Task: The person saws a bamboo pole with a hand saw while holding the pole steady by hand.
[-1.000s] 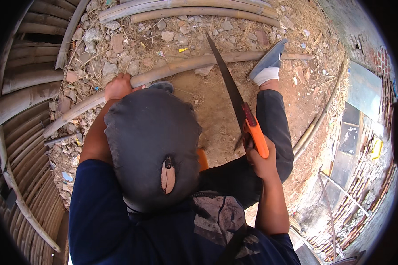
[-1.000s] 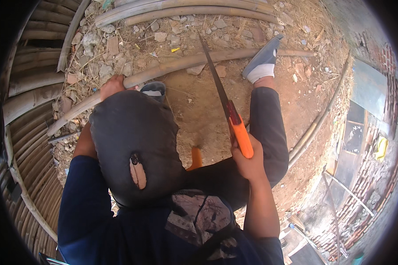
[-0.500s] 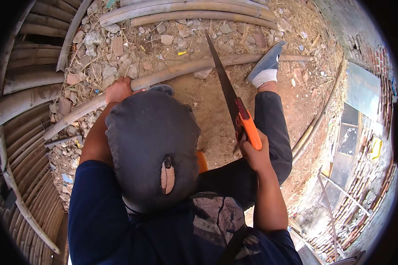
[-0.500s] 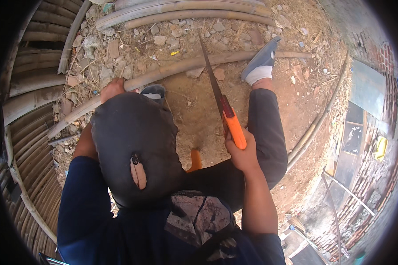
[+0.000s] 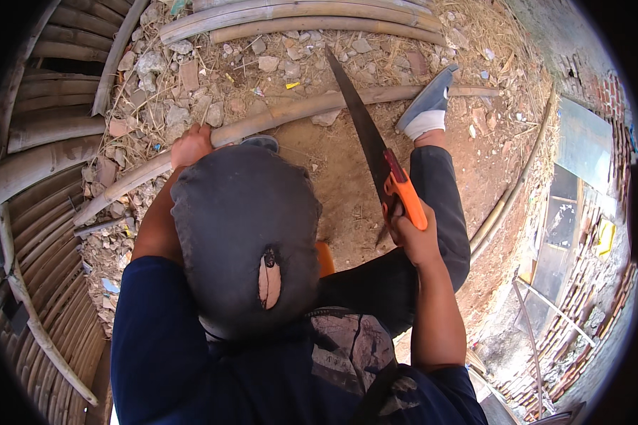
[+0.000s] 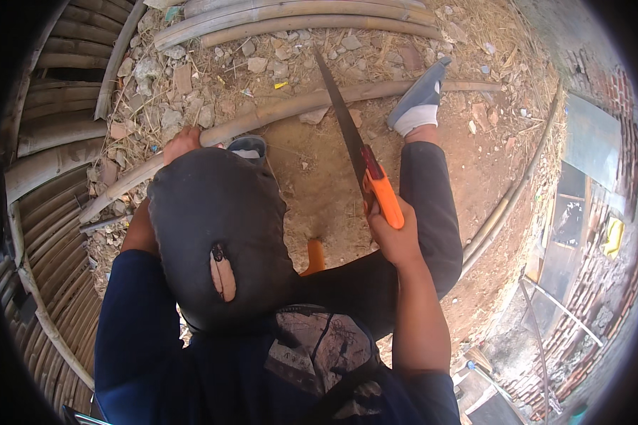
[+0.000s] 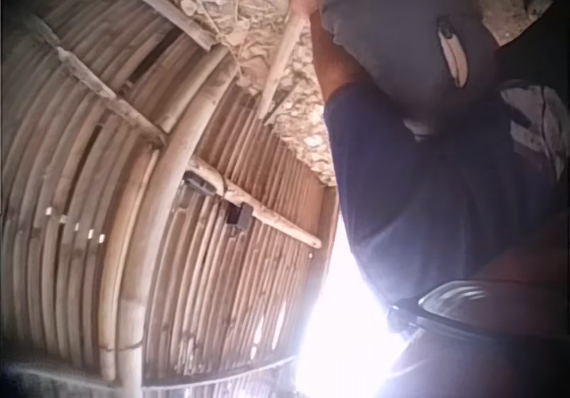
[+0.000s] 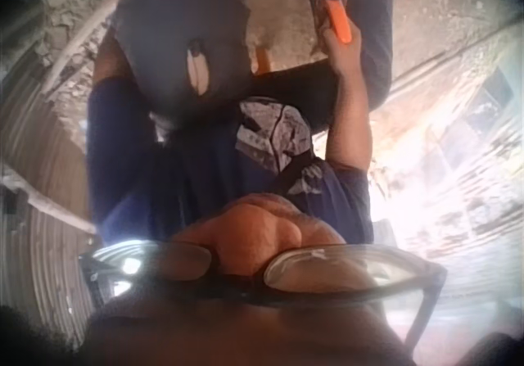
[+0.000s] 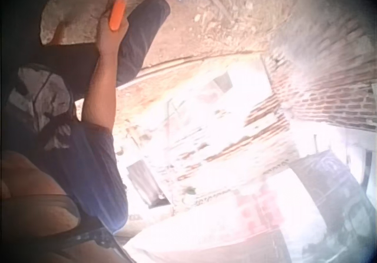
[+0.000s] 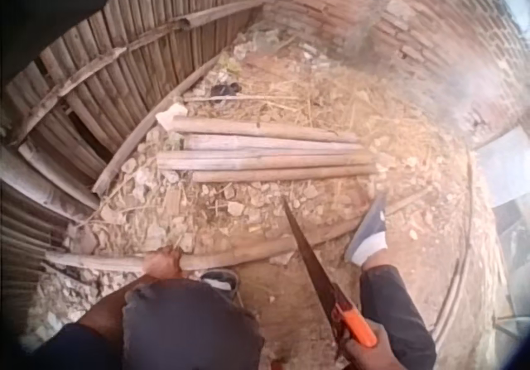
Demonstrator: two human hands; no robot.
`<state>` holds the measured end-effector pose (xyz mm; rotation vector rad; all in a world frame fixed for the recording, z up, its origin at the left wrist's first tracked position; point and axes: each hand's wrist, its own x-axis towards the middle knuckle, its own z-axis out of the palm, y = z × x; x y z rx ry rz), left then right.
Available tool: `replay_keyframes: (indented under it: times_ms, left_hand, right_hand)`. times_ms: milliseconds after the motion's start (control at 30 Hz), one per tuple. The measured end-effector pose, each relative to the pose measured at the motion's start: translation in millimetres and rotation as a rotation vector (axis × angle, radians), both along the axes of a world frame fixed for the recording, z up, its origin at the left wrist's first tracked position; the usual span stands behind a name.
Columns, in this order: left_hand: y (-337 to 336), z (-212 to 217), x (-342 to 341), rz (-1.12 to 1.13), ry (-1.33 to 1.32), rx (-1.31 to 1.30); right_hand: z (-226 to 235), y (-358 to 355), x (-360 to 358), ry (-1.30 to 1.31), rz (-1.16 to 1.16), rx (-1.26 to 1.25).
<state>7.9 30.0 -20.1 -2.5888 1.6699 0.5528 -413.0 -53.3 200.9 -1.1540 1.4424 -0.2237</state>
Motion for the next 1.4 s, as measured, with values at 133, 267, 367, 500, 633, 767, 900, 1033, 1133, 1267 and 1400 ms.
replay_keyframes:
  times_ms: [133,267,367,500,633,767,900,1033,1133,1267,1400]
  left_hand:
    - [5,8,3,0.011,0.012,0.053]
    - [-1,17,0,0.031,0.035,0.106]
    - [3,10,-5,0.014,-0.001,0.074]
    - [8,-10,3,-0.016,-0.016,-0.006]
    - [6,5,4,-0.011,0.018,0.039]
    - [5,9,-4,0.009,0.003,0.057]
    - [6,-12,-2,-0.002,-0.032,0.012]
    - [7,1,0,-0.008,-0.037,0.067]
    - [6,10,-3,0.013,0.003,0.051]
    - [7,4,-11,0.018,-0.029,0.016]
    - [3,10,-6,0.025,0.007,0.008]
  right_hand:
    - [15,18,-4,0.023,0.027,-0.026]
    - [39,53,-34,-0.046,-0.014,-0.045]
    - [9,32,-23,0.007,0.018,-0.017]
    - [-21,5,0,-0.017,0.029,-0.059]
    - [18,33,-34,-0.046,-0.032,0.009]
    - [26,52,-46,-0.049,-0.066,-0.021]
    - [-14,6,-22,-0.119,-0.108,0.006]
    - [2,11,-20,0.001,0.11,-0.089]
    - [27,40,-47,0.022,-0.004,-0.018]
    - [-1,20,-35,-0.015,0.04,-0.001]
    - [-20,20,-7,0.057,0.087,-0.133]
